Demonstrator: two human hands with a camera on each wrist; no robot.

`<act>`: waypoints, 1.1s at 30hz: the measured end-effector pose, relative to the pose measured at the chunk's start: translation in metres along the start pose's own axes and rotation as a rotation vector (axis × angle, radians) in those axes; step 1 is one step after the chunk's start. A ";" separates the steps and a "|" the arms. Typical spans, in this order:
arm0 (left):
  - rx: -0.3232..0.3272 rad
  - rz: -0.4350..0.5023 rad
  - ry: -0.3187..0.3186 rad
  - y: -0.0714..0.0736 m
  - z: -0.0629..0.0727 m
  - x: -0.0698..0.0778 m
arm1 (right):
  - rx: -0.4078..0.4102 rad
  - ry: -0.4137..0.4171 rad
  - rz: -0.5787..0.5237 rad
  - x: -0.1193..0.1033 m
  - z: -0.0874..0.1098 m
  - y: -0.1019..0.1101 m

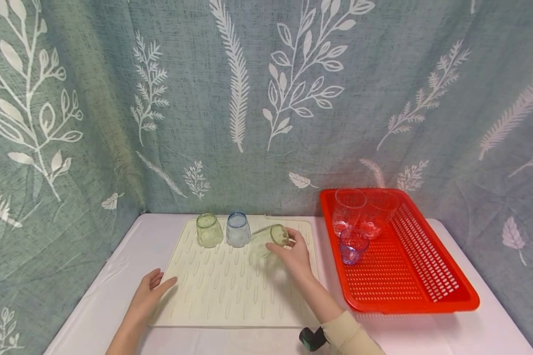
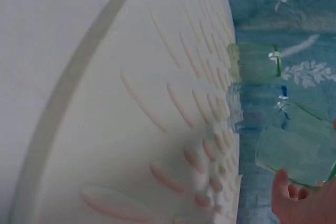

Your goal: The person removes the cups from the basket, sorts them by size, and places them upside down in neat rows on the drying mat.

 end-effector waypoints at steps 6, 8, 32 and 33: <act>0.003 0.047 0.010 0.001 -0.001 -0.004 | 0.038 0.019 0.099 -0.001 -0.011 0.000; 0.005 0.047 0.007 0.002 -0.002 -0.004 | 0.047 0.027 0.128 -0.001 -0.014 -0.001; 0.034 0.004 0.001 0.002 0.000 -0.004 | 0.034 0.214 0.425 -0.019 -0.056 -0.032; 0.036 0.004 -0.002 0.003 0.000 -0.004 | 0.033 0.211 0.429 -0.018 -0.056 -0.032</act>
Point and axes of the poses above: each hand's wrist, its own z-axis away from the middle knuckle, its own y-axis out of the back of the hand, x = y × z, the point moved 8 cm from there along -z, towards the middle knuckle, and after that the axes turned 2 degrees about -z, right-handed, at the moved point
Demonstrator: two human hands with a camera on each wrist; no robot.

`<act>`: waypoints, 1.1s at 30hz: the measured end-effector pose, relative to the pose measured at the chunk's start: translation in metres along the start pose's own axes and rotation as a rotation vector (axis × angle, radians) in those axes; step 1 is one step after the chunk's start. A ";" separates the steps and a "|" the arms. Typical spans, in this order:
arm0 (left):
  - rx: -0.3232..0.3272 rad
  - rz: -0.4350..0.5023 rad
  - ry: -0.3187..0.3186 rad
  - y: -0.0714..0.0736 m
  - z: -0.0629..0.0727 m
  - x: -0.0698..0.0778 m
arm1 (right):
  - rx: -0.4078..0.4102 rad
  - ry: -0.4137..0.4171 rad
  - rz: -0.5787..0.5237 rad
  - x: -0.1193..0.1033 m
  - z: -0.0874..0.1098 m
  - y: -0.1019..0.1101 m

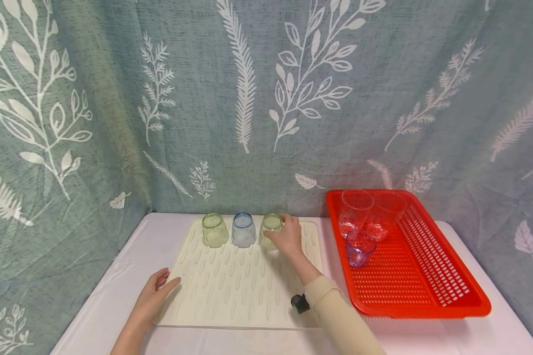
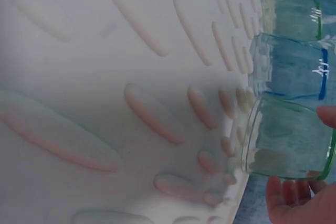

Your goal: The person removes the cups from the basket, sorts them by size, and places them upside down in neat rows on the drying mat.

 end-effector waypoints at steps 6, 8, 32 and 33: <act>0.005 0.002 -0.007 0.000 0.000 -0.001 | -0.017 -0.002 0.029 0.002 -0.002 -0.004; 0.006 0.000 -0.010 0.000 0.000 -0.001 | -0.018 0.008 0.031 0.002 -0.002 -0.004; -0.011 0.009 -0.014 0.001 0.001 -0.002 | 0.019 -0.058 -0.145 0.009 0.015 0.010; -0.011 0.008 -0.015 0.001 0.001 -0.002 | 0.023 -0.071 -0.165 0.009 0.017 0.011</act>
Point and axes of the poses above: each hand's wrist, its own z-axis away from the middle knuckle, its own y-axis out of the back of the hand, x = y × z, the point moved 8 cm from there along -z, towards the middle knuckle, and after that the axes turned 2 degrees about -z, right-handed, at the moved point
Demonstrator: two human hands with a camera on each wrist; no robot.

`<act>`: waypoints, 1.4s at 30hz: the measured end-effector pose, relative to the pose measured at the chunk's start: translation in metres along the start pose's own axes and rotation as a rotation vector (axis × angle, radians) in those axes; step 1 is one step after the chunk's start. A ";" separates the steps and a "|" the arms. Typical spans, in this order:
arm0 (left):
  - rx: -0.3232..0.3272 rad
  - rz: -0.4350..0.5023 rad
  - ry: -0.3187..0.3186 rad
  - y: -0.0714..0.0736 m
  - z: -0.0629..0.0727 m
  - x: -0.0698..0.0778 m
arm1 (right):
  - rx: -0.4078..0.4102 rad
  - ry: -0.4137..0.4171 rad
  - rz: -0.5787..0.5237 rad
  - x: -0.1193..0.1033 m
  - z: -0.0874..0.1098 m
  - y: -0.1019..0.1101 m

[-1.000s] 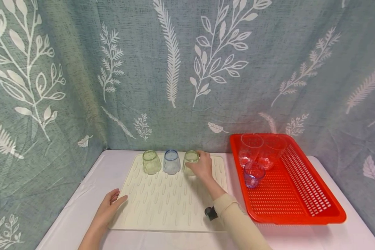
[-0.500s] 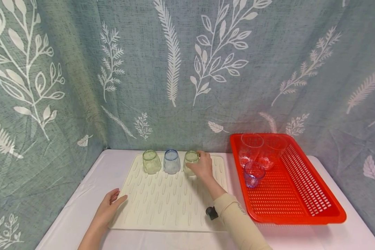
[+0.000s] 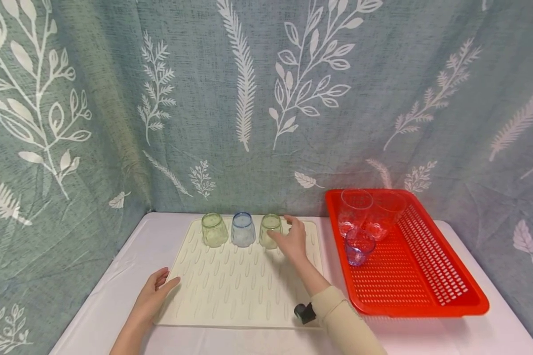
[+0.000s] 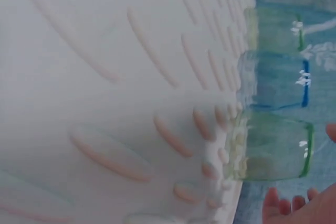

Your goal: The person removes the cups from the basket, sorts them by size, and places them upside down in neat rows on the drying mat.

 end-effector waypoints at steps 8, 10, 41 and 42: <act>0.005 0.001 0.019 -0.002 0.000 -0.001 | 0.028 -0.073 -0.169 -0.005 0.021 0.018; 0.003 0.008 0.021 -0.003 0.000 -0.001 | 0.018 -0.087 -0.203 -0.009 0.027 0.023; -0.001 0.003 0.015 -0.005 -0.002 -0.002 | 0.065 -0.087 -0.152 -0.006 0.060 0.170; 0.000 0.004 0.015 -0.006 -0.002 -0.002 | 0.073 -0.087 -0.128 -0.004 0.060 0.174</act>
Point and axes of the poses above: each hand's wrist, its own z-axis away from the middle knuckle, its own y-axis out of the back of the hand, x = y × z, the point moved 8 cm from there along -z, towards the middle knuckle, and after that the axes turned 2 degrees about -z, right-handed, at the moved point
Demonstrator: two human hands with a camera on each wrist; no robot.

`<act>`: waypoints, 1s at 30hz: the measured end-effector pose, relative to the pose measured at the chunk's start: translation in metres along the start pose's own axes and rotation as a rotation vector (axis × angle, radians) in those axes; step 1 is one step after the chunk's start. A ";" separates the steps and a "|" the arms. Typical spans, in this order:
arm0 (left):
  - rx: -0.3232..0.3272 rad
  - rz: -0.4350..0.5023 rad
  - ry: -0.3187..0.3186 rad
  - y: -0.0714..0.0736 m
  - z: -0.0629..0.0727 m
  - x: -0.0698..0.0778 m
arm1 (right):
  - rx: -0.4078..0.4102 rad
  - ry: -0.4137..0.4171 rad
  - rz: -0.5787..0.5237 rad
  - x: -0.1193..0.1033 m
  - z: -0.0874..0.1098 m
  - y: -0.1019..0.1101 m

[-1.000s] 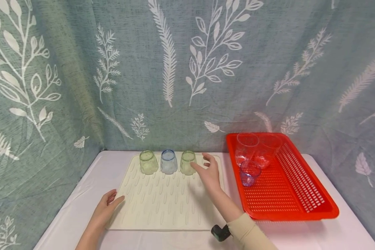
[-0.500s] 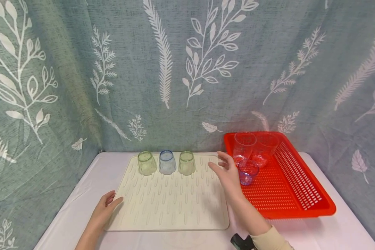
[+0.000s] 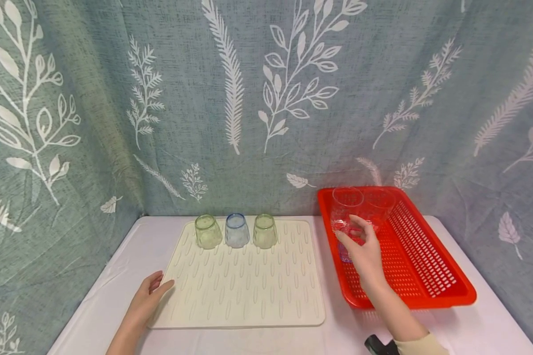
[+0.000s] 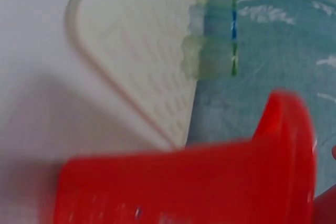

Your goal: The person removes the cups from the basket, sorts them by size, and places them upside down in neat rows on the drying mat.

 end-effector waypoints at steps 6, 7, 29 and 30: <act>0.003 0.007 -0.001 0.000 0.001 0.001 | 0.014 0.013 0.132 0.009 -0.006 0.019; 0.001 0.009 0.000 0.000 0.001 0.001 | 0.011 0.007 0.156 0.011 -0.007 0.021; 0.010 -0.002 0.002 -0.001 0.001 0.000 | -0.279 -0.115 0.512 0.060 -0.047 0.032; 0.010 -0.002 0.003 -0.001 0.001 -0.001 | -0.291 -0.125 0.511 0.062 -0.049 0.032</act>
Point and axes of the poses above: each hand's wrist, its own z-axis away from the middle knuckle, its own y-axis out of the back of the hand, x = y × z, the point moved 8 cm from there along -z, towards the middle knuckle, and after that the axes turned 2 degrees about -z, right-handed, at the moved point
